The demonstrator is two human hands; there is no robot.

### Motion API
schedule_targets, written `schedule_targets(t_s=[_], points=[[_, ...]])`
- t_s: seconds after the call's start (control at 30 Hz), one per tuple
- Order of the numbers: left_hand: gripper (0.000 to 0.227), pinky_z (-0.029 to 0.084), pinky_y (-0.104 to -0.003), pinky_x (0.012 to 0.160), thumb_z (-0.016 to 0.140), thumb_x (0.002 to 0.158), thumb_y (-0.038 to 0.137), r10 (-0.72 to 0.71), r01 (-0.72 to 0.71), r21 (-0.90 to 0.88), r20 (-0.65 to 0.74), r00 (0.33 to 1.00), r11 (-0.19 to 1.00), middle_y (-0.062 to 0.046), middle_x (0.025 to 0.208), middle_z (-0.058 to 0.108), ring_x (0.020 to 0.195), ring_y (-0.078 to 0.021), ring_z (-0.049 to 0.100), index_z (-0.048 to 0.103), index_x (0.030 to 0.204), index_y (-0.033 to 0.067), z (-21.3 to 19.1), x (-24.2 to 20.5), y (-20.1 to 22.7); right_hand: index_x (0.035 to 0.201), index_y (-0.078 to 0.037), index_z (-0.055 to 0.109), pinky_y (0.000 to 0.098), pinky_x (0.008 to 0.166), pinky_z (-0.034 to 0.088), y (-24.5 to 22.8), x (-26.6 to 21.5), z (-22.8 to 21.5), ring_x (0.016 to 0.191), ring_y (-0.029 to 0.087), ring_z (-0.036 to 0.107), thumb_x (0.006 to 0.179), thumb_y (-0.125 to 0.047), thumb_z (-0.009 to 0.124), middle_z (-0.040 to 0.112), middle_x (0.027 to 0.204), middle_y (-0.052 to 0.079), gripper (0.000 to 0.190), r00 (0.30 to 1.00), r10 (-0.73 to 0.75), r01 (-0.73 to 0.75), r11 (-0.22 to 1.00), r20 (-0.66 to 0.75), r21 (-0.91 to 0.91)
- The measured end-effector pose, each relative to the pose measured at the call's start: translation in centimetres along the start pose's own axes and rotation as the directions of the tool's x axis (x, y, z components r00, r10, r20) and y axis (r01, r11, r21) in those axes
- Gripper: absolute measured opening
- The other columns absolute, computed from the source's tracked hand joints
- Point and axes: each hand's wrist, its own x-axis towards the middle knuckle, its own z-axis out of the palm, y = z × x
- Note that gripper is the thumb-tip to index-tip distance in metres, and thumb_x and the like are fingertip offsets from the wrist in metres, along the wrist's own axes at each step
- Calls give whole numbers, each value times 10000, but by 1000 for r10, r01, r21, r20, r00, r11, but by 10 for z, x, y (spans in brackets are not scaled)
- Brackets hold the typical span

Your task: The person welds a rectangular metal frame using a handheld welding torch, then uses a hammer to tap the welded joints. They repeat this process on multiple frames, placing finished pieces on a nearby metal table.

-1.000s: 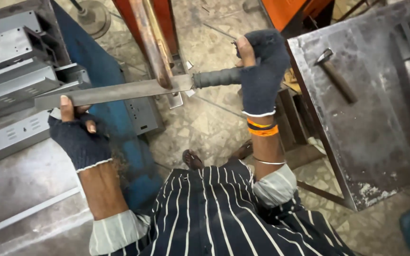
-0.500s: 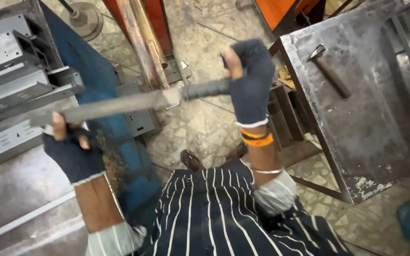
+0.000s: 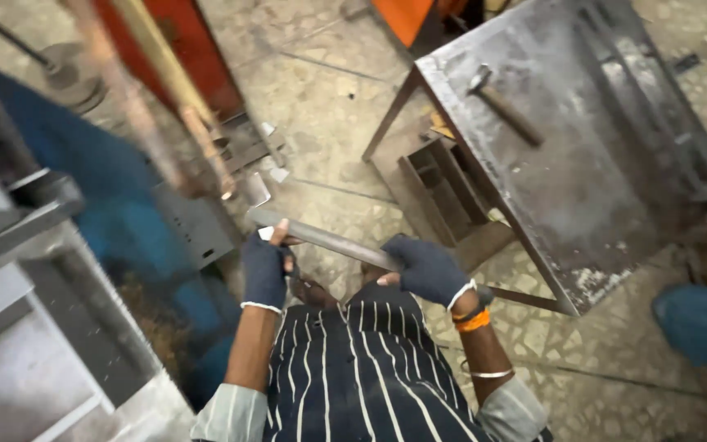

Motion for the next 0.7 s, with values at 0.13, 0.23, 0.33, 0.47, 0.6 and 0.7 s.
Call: schedule_targets(t_s=[0.13,0.23,0.33,0.47,0.6,0.7], points=[[238,364,-272,376,685,987,198,-44,44,3,116,992,999,-182,841,726,414,-114,495,631,993,-34,65,9,-1,1131,-73,700,429,761,562,37,-25,1,869,340,731,707,-403,830,740,984,154,553,956,195,-167,976,-221,137],[236,392,-256,376,649,959,174,-61,89,-75,320,945,993,-193,994,792,389,-113,479,624,1041,-45,101,8,5,1093,-75,709,434,763,554,68,-35,-10,862,351,725,712,-390,841,741,949,157,512,867,325,-301,946,-379,121],[283,417,-254,397,628,961,161,-90,94,13,447,890,995,-218,1028,785,400,-111,478,617,1142,-56,128,8,10,1081,-77,721,447,774,539,103,-37,-28,881,371,703,740,-375,847,732,938,175,469,782,350,-370,927,-516,68],[318,408,-265,378,612,978,185,-89,67,71,403,911,995,-203,912,773,384,-118,467,641,1157,-76,150,6,11,1041,-81,733,473,781,531,169,-28,-49,901,394,686,715,-339,862,727,941,179,435,679,463,-505,858,-569,96],[295,390,-255,384,626,979,180,-96,77,80,277,956,994,-178,792,746,388,-118,464,665,1126,-73,161,4,1,982,-73,742,493,795,525,225,-9,-62,929,416,670,698,-356,882,719,961,190,425,646,505,-563,822,-573,89],[277,356,-269,354,663,931,159,-154,127,129,225,962,983,-171,744,729,357,-132,441,664,1096,-64,177,4,-2,980,-76,749,489,810,528,258,15,-69,948,416,670,718,-366,870,719,985,193,409,660,488,-548,833,-571,80]])
